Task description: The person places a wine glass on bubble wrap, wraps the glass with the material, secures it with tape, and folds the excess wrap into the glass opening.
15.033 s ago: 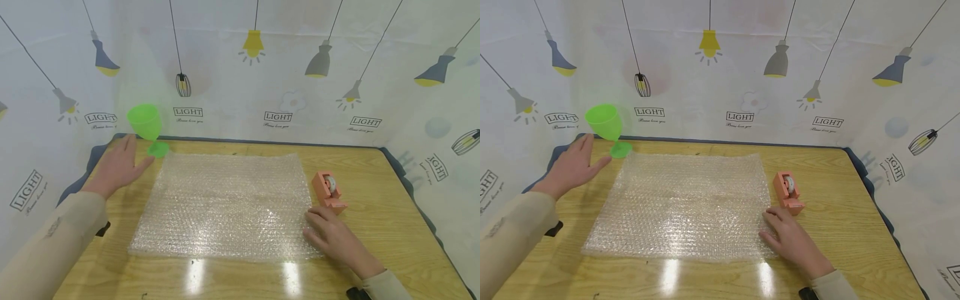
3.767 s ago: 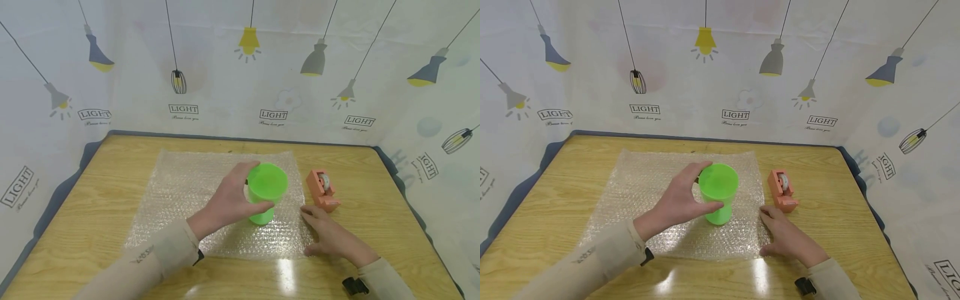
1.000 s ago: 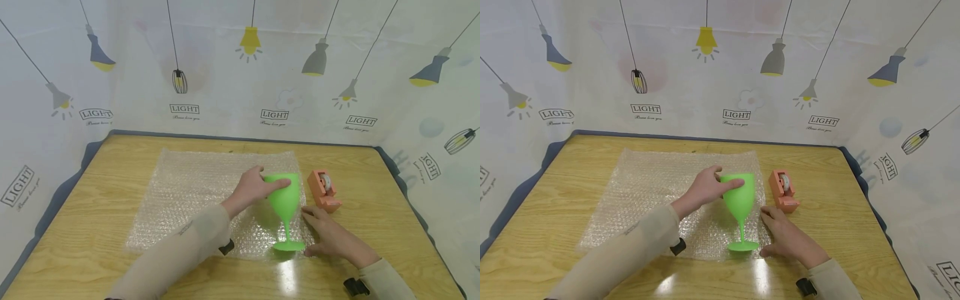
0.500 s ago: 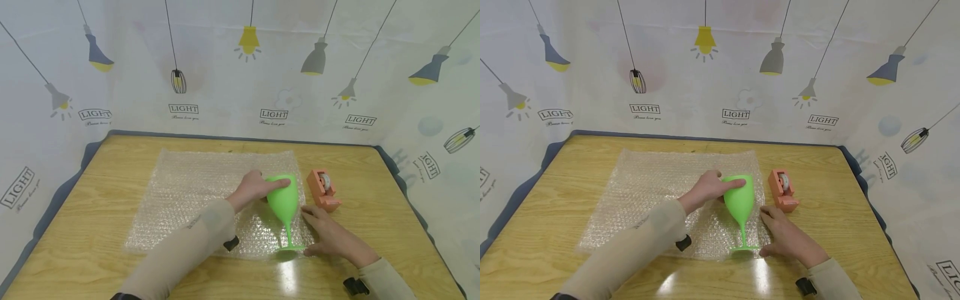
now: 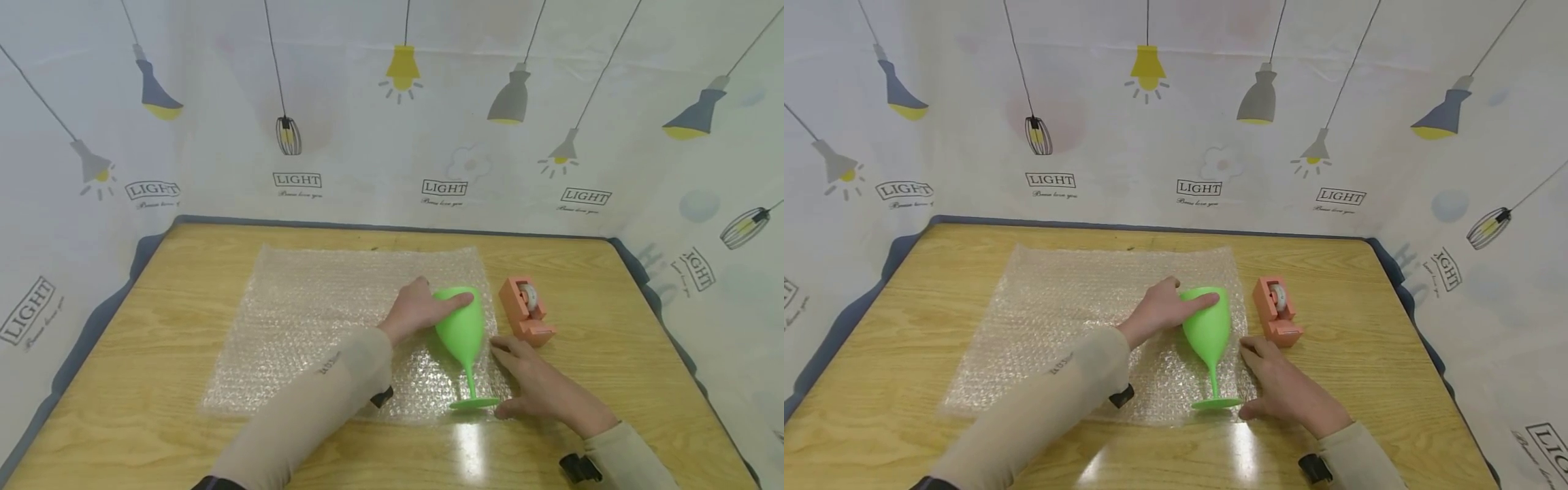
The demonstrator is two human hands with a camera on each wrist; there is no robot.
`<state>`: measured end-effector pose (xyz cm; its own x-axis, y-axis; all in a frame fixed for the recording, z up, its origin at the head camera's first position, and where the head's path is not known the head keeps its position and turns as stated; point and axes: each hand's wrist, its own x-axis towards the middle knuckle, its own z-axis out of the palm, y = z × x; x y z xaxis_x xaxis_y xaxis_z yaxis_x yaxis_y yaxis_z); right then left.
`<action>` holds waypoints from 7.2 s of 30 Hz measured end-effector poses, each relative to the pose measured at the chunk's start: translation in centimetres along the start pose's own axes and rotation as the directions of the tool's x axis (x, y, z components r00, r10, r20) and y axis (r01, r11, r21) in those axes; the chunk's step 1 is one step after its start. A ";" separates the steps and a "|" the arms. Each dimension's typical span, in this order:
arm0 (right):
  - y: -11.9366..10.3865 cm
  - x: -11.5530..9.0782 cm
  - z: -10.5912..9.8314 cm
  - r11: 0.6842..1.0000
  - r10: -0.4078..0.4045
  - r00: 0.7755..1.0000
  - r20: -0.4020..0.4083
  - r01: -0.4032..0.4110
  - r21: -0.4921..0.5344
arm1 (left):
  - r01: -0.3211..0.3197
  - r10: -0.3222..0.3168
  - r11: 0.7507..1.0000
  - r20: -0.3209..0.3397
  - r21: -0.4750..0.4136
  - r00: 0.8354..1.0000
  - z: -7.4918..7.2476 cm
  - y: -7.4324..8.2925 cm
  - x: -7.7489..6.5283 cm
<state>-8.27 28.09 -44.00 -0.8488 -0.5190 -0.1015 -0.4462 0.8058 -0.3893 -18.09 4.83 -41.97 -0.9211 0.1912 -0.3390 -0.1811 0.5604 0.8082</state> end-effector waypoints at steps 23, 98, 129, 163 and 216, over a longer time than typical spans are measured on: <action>0.1 0.1 0.2 1.000 0.004 1.000 0.006 -0.004 0.002 | -0.343 0.370 0.878 -0.018 0.333 0.929 0.3 -0.6 -2.4; -1.8 2.4 -0.3 0.793 0.293 0.942 -0.161 -0.145 0.592 | -0.378 0.408 0.826 0.020 0.418 0.913 0.3 -1.4 -2.5; -3.0 4.8 0.2 0.915 0.113 0.943 -0.313 0.024 0.403 | -0.331 0.336 0.906 0.029 0.263 0.942 -2.4 -3.6 -3.4; -6.0 7.5 0.7 0.951 -0.017 0.918 -0.397 0.138 0.278 | -0.159 0.166 0.982 -0.055 0.104 0.985 -2.8 -3.5 -4.3; -3.7 9.0 1.5 0.838 0.196 0.970 -0.141 -0.091 0.538 | -0.049 0.049 0.991 0.001 0.123 0.999 -4.7 -5.3 -3.8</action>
<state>-13.77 20.01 -44.87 -0.9511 -0.3055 -0.0460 -0.1437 0.5694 -0.8094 -15.26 -2.67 -42.70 -0.9286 0.2195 -0.2991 -0.0917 0.6454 0.7583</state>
